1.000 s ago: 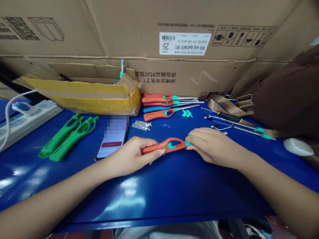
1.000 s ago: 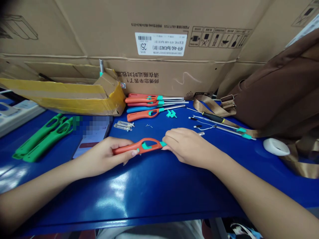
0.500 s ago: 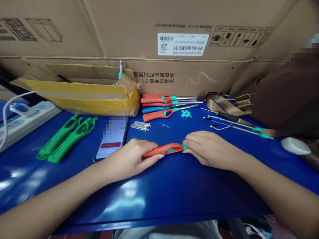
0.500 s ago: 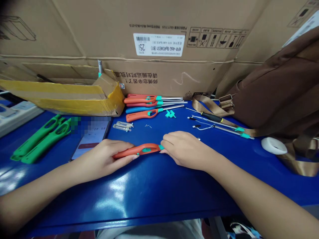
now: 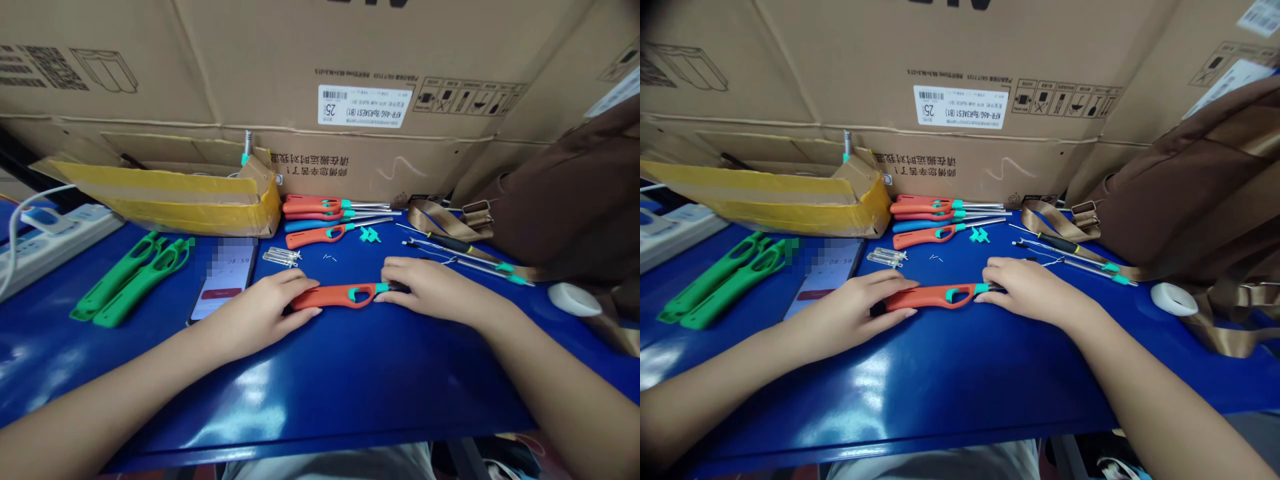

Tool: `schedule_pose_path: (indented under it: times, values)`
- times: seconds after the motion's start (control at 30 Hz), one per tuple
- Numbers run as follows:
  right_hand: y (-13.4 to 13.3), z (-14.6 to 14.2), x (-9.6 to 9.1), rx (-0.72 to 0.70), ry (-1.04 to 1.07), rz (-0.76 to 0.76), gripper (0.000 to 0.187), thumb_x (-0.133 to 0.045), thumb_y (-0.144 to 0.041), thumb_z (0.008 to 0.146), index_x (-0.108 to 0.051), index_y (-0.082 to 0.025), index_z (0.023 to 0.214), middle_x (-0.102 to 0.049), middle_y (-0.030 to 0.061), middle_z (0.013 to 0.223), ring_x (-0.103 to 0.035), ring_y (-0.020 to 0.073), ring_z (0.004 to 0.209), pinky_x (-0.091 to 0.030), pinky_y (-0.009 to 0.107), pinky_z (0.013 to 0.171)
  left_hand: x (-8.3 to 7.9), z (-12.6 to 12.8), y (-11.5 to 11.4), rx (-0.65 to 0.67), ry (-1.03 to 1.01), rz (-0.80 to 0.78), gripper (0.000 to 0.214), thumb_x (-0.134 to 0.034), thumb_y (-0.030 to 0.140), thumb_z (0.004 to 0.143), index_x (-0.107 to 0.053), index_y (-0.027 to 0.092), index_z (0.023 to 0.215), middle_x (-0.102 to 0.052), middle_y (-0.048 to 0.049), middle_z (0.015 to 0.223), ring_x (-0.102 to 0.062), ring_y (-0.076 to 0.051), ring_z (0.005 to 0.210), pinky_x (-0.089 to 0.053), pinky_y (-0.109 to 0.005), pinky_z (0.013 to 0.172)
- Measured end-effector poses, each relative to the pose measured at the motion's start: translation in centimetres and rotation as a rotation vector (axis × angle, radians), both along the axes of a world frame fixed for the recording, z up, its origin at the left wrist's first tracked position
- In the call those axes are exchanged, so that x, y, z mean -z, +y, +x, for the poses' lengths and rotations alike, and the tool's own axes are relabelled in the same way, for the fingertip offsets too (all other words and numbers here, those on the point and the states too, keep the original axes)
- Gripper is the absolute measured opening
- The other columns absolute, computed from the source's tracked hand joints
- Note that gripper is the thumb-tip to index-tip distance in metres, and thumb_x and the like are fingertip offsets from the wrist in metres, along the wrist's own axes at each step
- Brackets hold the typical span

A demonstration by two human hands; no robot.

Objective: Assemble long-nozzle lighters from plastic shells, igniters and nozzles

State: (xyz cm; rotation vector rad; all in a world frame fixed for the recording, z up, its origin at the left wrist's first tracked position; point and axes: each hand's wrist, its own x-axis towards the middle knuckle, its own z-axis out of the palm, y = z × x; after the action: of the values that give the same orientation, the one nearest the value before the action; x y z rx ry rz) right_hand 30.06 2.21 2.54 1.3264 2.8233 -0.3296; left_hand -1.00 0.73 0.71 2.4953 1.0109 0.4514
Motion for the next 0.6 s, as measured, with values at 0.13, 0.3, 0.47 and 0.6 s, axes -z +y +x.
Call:
schedule_pose_path:
  times: [0.13,0.3,0.47,0.6]
  values:
    - [0.1,0.7,-0.3,0.052,0.028,-0.057,0.029,-0.054,-0.047,0.101,-0.055,-0.021,0.087,-0.058,0.0032,0.091,-0.056,0.0186,0.077,-0.041,0.030,0.067,0.3,-0.3,0.1,-0.025,0.076,0.048,0.039,-0.061,0.033,0.098,-0.062,0.016,0.133,-0.065,-0.0115,0.124,-0.063,-0.028,0.116,-0.053,-0.045,0.103]
    - [0.5,1.3,-1.2,0.118,0.078,-0.104,0.040,-0.052,-0.061,0.097,-0.061,-0.023,0.095,-0.064,0.0056,0.099,-0.061,0.0223,0.086,-0.047,0.035,0.077,0.2,-0.4,0.2,-0.086,0.099,0.028,0.034,-0.067,0.033,0.095,-0.067,0.017,0.124,-0.066,-0.0099,0.116,-0.066,-0.026,0.107,-0.055,-0.044,0.098]
    - [2.4,3.7,-0.8,0.542,-0.182,0.302,0.039,-0.038,-0.044,0.103,-0.063,-0.017,0.113,-0.062,0.0182,0.122,-0.058,0.0359,0.117,-0.046,0.048,0.099,0.4,-0.5,0.3,-0.101,0.027,-0.015,0.026,-0.071,0.028,0.091,-0.069,0.017,0.115,-0.066,-0.0076,0.109,-0.066,-0.022,0.098,-0.056,-0.037,0.089]
    - [3.7,6.3,0.3,0.823,-0.338,0.279,0.041,-0.046,-0.031,0.096,-0.057,-0.010,0.129,-0.058,0.0277,0.127,-0.055,0.0466,0.119,-0.051,0.054,0.087,0.5,-0.3,0.2,-0.107,0.008,-0.022,0.026,-0.069,0.026,0.090,-0.068,0.017,0.115,-0.065,-0.0070,0.108,-0.065,-0.022,0.098,-0.055,-0.037,0.089]
